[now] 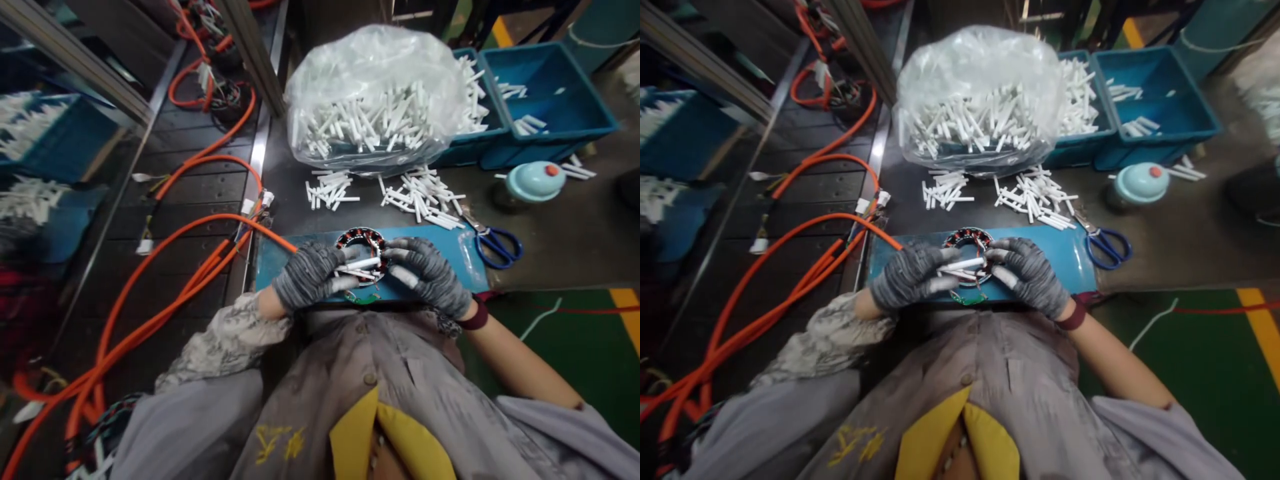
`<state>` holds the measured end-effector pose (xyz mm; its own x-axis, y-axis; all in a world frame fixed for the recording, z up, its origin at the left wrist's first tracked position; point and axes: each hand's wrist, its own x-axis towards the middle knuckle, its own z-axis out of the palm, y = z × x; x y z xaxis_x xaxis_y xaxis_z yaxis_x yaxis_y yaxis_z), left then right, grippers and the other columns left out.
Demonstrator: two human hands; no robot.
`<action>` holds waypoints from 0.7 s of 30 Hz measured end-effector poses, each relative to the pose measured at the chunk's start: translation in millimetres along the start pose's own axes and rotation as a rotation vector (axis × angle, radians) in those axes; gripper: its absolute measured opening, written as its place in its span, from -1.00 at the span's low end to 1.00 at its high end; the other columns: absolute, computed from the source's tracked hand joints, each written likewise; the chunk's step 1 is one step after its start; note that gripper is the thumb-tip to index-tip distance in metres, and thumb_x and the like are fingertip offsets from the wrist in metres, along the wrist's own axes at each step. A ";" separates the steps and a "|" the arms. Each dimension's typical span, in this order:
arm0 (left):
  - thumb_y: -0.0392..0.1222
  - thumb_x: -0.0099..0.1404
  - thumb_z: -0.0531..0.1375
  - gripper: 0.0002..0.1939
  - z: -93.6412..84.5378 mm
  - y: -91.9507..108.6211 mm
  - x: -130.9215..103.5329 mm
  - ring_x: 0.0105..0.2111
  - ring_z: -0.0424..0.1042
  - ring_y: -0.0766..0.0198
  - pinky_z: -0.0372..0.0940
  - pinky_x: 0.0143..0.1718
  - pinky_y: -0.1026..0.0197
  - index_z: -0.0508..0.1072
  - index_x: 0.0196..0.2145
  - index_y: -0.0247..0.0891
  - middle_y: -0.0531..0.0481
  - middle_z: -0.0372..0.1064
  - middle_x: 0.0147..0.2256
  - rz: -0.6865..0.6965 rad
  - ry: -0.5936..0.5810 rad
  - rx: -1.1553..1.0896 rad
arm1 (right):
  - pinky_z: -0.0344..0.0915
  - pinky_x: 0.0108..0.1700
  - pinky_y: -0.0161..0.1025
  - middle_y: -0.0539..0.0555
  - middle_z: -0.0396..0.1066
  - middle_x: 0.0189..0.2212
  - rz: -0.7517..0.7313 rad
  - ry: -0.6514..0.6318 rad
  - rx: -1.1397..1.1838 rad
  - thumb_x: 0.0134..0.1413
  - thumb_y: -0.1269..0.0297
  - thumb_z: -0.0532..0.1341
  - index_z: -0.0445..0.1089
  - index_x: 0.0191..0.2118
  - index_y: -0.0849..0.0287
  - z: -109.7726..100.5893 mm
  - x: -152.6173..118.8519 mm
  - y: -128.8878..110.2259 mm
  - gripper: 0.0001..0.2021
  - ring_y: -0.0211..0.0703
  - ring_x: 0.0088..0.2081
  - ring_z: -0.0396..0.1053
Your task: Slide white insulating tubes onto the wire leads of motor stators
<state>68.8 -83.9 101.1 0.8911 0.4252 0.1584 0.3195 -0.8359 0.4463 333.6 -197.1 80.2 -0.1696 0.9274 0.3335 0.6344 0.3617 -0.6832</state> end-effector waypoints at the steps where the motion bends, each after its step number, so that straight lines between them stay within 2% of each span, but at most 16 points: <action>1: 0.18 0.44 0.19 -0.51 1.7 -3.4 3.1 -0.10 0.57 0.03 0.42 -0.01 0.03 0.57 0.12 -0.20 -0.18 0.59 -0.11 -0.059 -0.013 -0.052 | 0.37 0.18 0.10 0.16 0.54 0.08 -0.011 -0.013 -0.008 0.40 0.13 0.16 0.53 0.08 0.06 3.8 2.8 1.5 -0.71 0.05 0.11 0.47; 3: 0.12 0.48 0.15 -0.59 2.2 -7.8 10.2 -0.18 0.58 0.13 0.41 -0.07 0.12 0.62 -0.01 -0.20 -0.11 0.61 -0.20 -0.166 -0.005 -0.167 | 0.36 0.19 0.12 0.18 0.51 0.12 -0.026 -0.030 -0.034 0.42 0.09 0.13 0.52 0.10 0.07 10.5 10.4 4.2 -0.67 0.06 0.13 0.45; 7: 0.19 0.47 0.10 -0.52 0.4 -8.4 24.6 -0.29 0.51 0.22 0.39 -0.21 0.21 0.60 -0.17 -0.28 -0.05 0.56 -0.30 -0.369 0.111 -0.432 | 0.32 0.20 0.10 0.20 0.52 0.09 -0.001 -0.040 -0.081 0.47 0.03 0.03 0.51 0.12 0.13 16.3 24.3 8.3 -0.59 0.05 0.10 0.43; 9: 0.24 0.45 0.09 -0.48 0.2 -6.4 26.4 -0.34 0.47 0.25 0.37 -0.27 0.23 0.56 -0.22 -0.29 -0.03 0.53 -0.35 -0.407 0.121 -0.534 | 0.31 0.21 0.09 0.19 0.53 0.05 0.003 -0.050 -0.039 0.49 0.05 0.02 0.50 0.12 0.14 15.4 27.3 10.6 -0.59 0.04 0.09 0.43; 11: 0.21 0.46 0.08 -0.51 -0.6 -3.6 23.2 -0.35 0.47 0.26 0.36 -0.28 0.23 0.54 -0.23 -0.29 -0.01 0.51 -0.36 -0.383 0.093 -0.545 | 0.31 0.20 0.08 0.17 0.54 0.05 -0.027 -0.067 0.018 0.48 0.06 0.05 0.51 0.10 0.12 14.5 28.6 12.9 -0.62 0.03 0.09 0.42; 14: 0.17 0.45 0.09 -0.55 -4.4 1.8 17.1 -0.34 0.49 0.26 0.35 -0.25 0.23 0.55 -0.20 -0.28 -0.03 0.54 -0.35 -0.341 0.029 -0.399 | 0.30 0.17 0.10 0.14 0.55 0.00 -0.092 -0.105 -0.008 0.46 0.06 0.08 0.54 0.02 0.09 18.1 31.4 14.5 -0.66 0.03 0.04 0.43; 16: 0.21 0.41 0.16 -0.54 -8.2 7.5 18.0 -0.32 0.53 0.22 0.34 -0.24 0.22 0.58 -0.15 -0.25 -0.04 0.57 -0.32 -0.363 -0.070 -0.263 | 0.29 0.17 0.12 0.13 0.57 -0.04 -0.129 -0.105 -0.063 0.47 0.06 0.06 0.56 -0.04 0.08 24.4 34.7 14.3 -0.65 0.04 0.00 0.44; 18: 0.23 0.39 0.21 -0.53 -11.4 16.6 23.7 -0.26 0.57 0.16 0.36 -0.20 0.20 0.60 -0.04 -0.21 -0.05 0.61 -0.25 -0.392 -0.190 -0.134 | 0.29 0.19 0.11 0.13 0.57 -0.05 -0.166 -0.068 -0.050 0.48 0.06 0.02 0.55 -0.05 0.08 31.3 38.1 13.5 -0.63 0.04 0.04 0.43; 21: 0.19 0.45 0.19 -0.53 -13.9 34.0 33.0 -0.17 0.59 0.01 0.39 -0.11 0.08 0.61 0.01 -0.24 -0.17 0.62 -0.18 -0.421 -0.276 0.129 | 0.33 0.21 0.08 0.14 0.56 0.00 -0.178 -0.046 0.066 0.49 0.09 0.01 0.52 0.02 0.08 36.2 41.8 11.9 -0.64 0.03 0.14 0.42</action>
<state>104.6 -93.4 133.8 0.7234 0.6408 -0.2570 0.6899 -0.6558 0.3066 306.8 -150.6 62.5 -0.3104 0.8509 0.4238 0.5403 0.5247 -0.6578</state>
